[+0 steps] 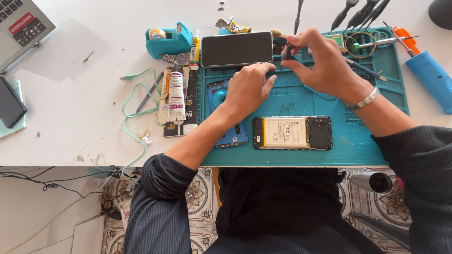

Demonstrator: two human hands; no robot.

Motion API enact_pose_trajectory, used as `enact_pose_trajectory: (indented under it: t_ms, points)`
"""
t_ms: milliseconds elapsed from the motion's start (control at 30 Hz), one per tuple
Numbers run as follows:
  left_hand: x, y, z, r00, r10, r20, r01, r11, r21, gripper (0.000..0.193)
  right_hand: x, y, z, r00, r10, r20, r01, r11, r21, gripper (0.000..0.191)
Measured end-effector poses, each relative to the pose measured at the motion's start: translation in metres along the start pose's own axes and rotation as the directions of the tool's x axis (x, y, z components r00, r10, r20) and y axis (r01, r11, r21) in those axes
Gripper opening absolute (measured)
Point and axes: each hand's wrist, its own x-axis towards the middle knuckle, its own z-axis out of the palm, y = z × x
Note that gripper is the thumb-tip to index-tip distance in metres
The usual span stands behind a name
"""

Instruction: The person repairs a smartphone at a workbench. They use a screwdriver to unscrew components from the opened phone, lift out the battery, reposition the phone body, and continue unscrewing and adjusting small internal parts with the screwdriver and tweezers.

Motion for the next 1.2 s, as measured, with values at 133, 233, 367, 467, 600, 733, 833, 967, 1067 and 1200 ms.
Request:
enact_pose_trajectory:
  t_ms: [133, 233, 367, 467, 600, 733, 833, 967, 1067, 1200]
  points:
    - [0.0001, 0.0002, -0.0012, 1.0, -0.005, 0.018, 0.005, 1.0, -0.013, 0.022, 0.0002, 0.0004, 0.0012, 0.996, -0.081, -0.04, 0.079, 0.996, -0.044, 0.051]
    - [0.0003, -0.0001, -0.0012, 1.0, -0.002, 0.007, 0.002, 1.0, 0.002, 0.024, 0.0, 0.0011, 0.0023, 0.997, -0.065, -0.032, 0.066, 0.997, 0.038, 0.046]
    - [0.0005, -0.0014, -0.0007, 1.0, -0.013, 0.022, 0.013, 1.0, -0.009, 0.024, 0.0011, 0.0008, 0.0053, 0.999, -0.01, -0.041, 0.006, 0.996, -0.092, 0.05]
    - [0.0009, -0.0013, -0.0008, 1.0, 0.001, 0.016, 0.0, 1.0, -0.006, 0.023, 0.0004, 0.0002, 0.0009, 0.986, -0.148, -0.078, 0.145, 0.989, -0.039, 0.045]
    - [-0.0004, 0.0013, -0.0018, 1.0, -0.01, 0.017, 0.01, 1.0, -0.005, 0.022, -0.0017, -0.0011, -0.0005, 0.998, -0.03, -0.063, 0.028, 0.999, -0.018, 0.044]
    - [0.001, 0.0032, -0.0018, 0.996, -0.074, 0.057, 0.076, 0.997, -0.028, 0.022, -0.0028, -0.0011, -0.002, 0.997, -0.053, -0.061, 0.054, 0.998, 0.026, 0.043]
    - [0.0004, 0.0025, -0.0011, 1.0, 0.015, -0.003, -0.015, 1.0, -0.009, 0.022, -0.0034, -0.0015, -0.0012, 0.999, -0.008, -0.05, 0.011, 0.998, 0.063, 0.041]
    - [0.0013, 0.0015, 0.001, 0.998, -0.05, 0.04, 0.051, 0.998, -0.035, 0.021, -0.0041, -0.0006, -0.0024, 0.998, 0.01, -0.06, -0.004, 0.995, 0.101, 0.038]
    - [0.0016, 0.0013, 0.0019, 0.998, -0.052, 0.038, 0.053, 0.998, -0.035, 0.022, -0.0031, -0.0017, -0.0029, 0.991, -0.096, -0.089, 0.101, 0.993, 0.053, 0.032]
    - [0.0021, 0.0017, 0.0022, 0.998, -0.043, 0.038, 0.044, 0.998, -0.038, 0.022, 0.0003, -0.002, -0.0032, 0.992, -0.03, -0.122, 0.022, 0.998, -0.062, 0.043]
